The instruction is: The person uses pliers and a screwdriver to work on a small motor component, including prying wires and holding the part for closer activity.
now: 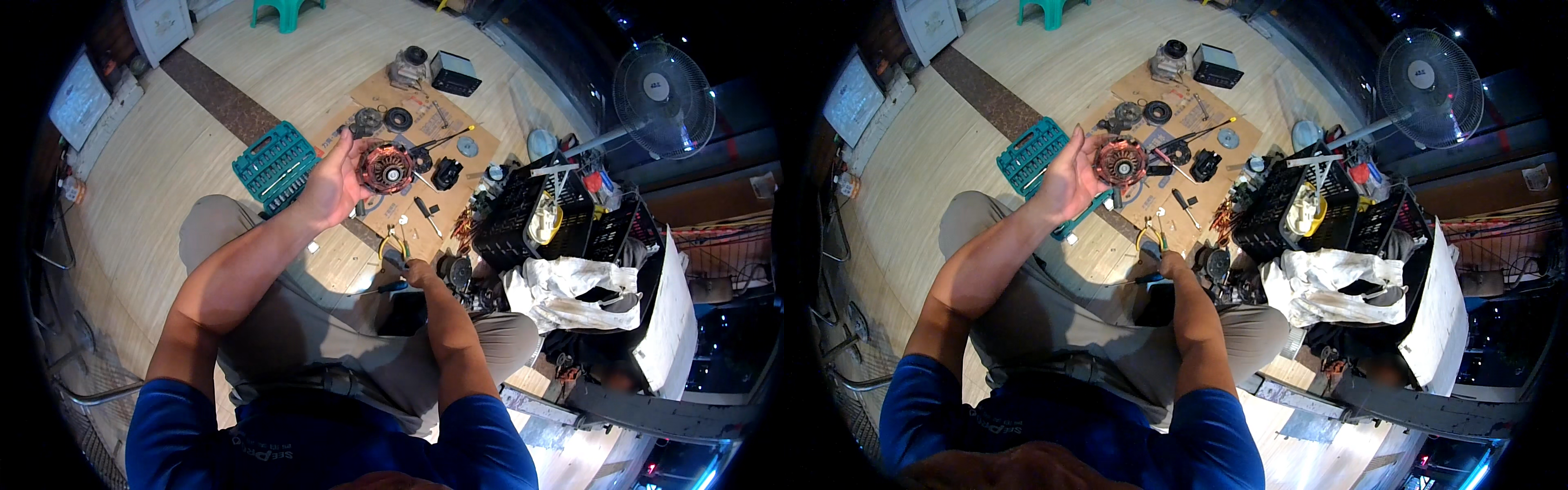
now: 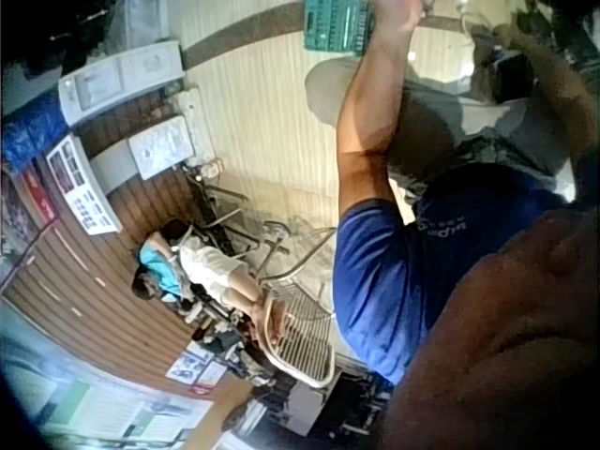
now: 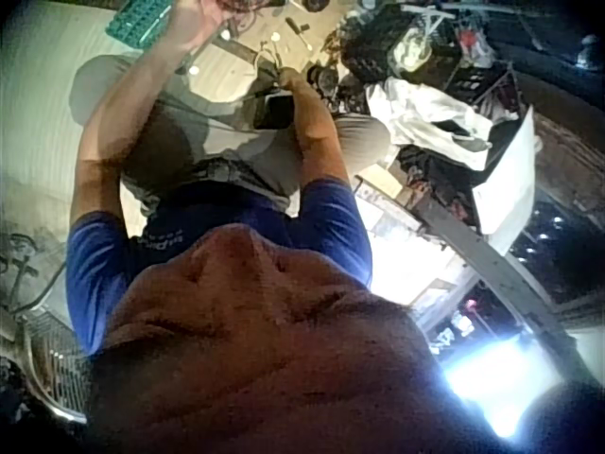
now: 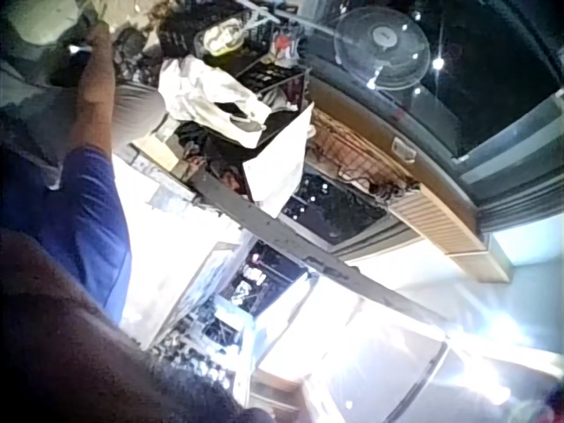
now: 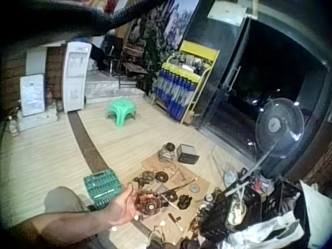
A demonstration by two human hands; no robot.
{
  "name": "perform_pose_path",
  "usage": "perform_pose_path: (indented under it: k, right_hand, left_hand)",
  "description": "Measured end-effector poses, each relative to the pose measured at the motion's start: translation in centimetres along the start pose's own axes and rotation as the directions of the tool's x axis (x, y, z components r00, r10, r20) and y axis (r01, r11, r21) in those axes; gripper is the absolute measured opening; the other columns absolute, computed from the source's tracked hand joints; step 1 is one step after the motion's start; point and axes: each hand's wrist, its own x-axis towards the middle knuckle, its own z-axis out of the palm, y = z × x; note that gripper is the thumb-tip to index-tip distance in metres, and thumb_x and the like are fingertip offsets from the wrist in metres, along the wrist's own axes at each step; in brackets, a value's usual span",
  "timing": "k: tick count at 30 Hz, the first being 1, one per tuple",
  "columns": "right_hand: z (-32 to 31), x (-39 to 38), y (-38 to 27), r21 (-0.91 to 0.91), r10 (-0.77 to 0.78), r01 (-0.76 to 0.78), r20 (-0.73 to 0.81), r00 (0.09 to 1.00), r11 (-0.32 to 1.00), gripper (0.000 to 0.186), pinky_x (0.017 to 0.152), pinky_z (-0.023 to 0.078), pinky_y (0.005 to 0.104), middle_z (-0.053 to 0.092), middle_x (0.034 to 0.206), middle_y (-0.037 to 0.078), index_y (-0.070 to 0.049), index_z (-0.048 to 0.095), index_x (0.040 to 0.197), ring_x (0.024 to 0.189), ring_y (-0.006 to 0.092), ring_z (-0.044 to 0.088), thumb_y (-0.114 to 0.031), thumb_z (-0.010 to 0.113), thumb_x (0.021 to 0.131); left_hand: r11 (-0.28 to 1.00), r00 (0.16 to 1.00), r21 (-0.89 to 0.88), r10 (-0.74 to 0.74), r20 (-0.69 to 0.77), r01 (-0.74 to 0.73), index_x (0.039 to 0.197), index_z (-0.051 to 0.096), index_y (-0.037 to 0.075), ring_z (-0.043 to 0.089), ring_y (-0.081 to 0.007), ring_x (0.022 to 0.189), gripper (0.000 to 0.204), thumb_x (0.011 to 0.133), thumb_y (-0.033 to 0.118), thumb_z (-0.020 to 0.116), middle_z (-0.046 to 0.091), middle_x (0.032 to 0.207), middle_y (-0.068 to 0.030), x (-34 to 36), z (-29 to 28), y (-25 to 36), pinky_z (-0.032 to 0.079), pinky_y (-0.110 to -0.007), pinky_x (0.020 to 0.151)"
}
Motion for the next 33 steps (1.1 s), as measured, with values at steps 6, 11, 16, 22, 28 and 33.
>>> perform_pose_path:
  k: [6,11,16,22,28,33]
  right_hand:
    - [0.1,0.3,0.0,-0.009,-0.003,0.003,0.008,1.000,1.000,0.052,0.099,0.043,0.0397,0.059,0.123,0.023,-0.003,0.060,0.120,0.118,0.0364,0.054,-0.040,0.064,0.083]
    - [0.4,0.8,0.3,-0.015,0.002,-0.001,0.027,1.000,1.000,0.053,0.101,0.043,0.0392,0.058,0.125,0.022,-0.003,0.059,0.122,0.120,0.0358,0.053,-0.039,0.064,0.084]
    - [0.6,0.8,0.7,-0.010,0.008,-0.008,0.004,1.000,1.000,0.054,0.102,0.041,0.0388,0.057,0.127,0.023,-0.003,0.058,0.124,0.121,0.0353,0.052,-0.038,0.064,0.084]
    - [0.0,0.5,-0.3,-0.081,-0.006,0.009,0.037,0.999,0.997,0.052,0.102,0.042,0.0388,0.057,0.127,0.022,-0.003,0.059,0.122,0.120,0.0356,0.052,-0.038,0.064,0.084]
    - [0.3,0.6,0.0,-0.072,-0.025,0.025,0.010,1.000,0.997,0.048,0.099,0.044,0.0405,0.059,0.122,0.022,-0.003,0.061,0.118,0.117,0.0367,0.054,-0.037,0.064,0.084]
    - [0.2,0.7,-0.1,-0.034,-0.020,0.020,0.013,1.000,0.999,0.047,0.097,0.045,0.0412,0.060,0.119,0.023,-0.001,0.062,0.115,0.114,0.0373,0.055,-0.036,0.064,0.084]
  left_hand:
    - [0.999,1.000,0.033,0.019,-0.014,-0.018,0.126,0.043,0.002,0.052,-0.0312,0.122,0.061,0.099,0.055,0.031,0.050,0.129,-0.0197,0.1,-0.4,0.0,0.044,-0.048,0.100]
    - [1.000,1.000,0.023,0.019,-0.011,-0.019,0.125,0.044,0.003,0.053,-0.0322,0.120,0.058,0.099,0.054,0.031,0.052,0.127,-0.0203,0.1,-0.3,0.0,0.045,-0.047,0.099]
    - [0.999,0.999,0.023,0.030,-0.012,-0.029,0.124,0.044,0.003,0.053,-0.0324,0.119,0.058,0.099,0.054,0.031,0.052,0.126,-0.0204,0.0,-0.1,-0.2,0.046,-0.047,0.098]
    - [1.000,1.000,-0.009,0.023,0.005,-0.023,0.121,0.046,0.004,0.054,-0.0259,0.117,0.052,0.100,0.050,0.033,0.054,0.122,-0.0149,0.0,-0.6,-0.1,0.046,-0.047,0.096]
    - [1.000,1.000,-0.022,0.016,-0.014,-0.017,0.121,0.047,0.005,0.054,-0.0253,0.117,0.052,0.099,0.052,0.035,0.054,0.124,-0.0145,0.2,-0.7,-0.4,0.044,-0.047,0.098]
    - [0.999,1.000,-0.037,0.005,-0.021,-0.005,0.122,0.046,0.005,0.052,-0.0258,0.119,0.053,0.099,0.052,0.036,0.053,0.125,-0.0143,0.1,-0.9,-0.3,0.043,-0.048,0.099]
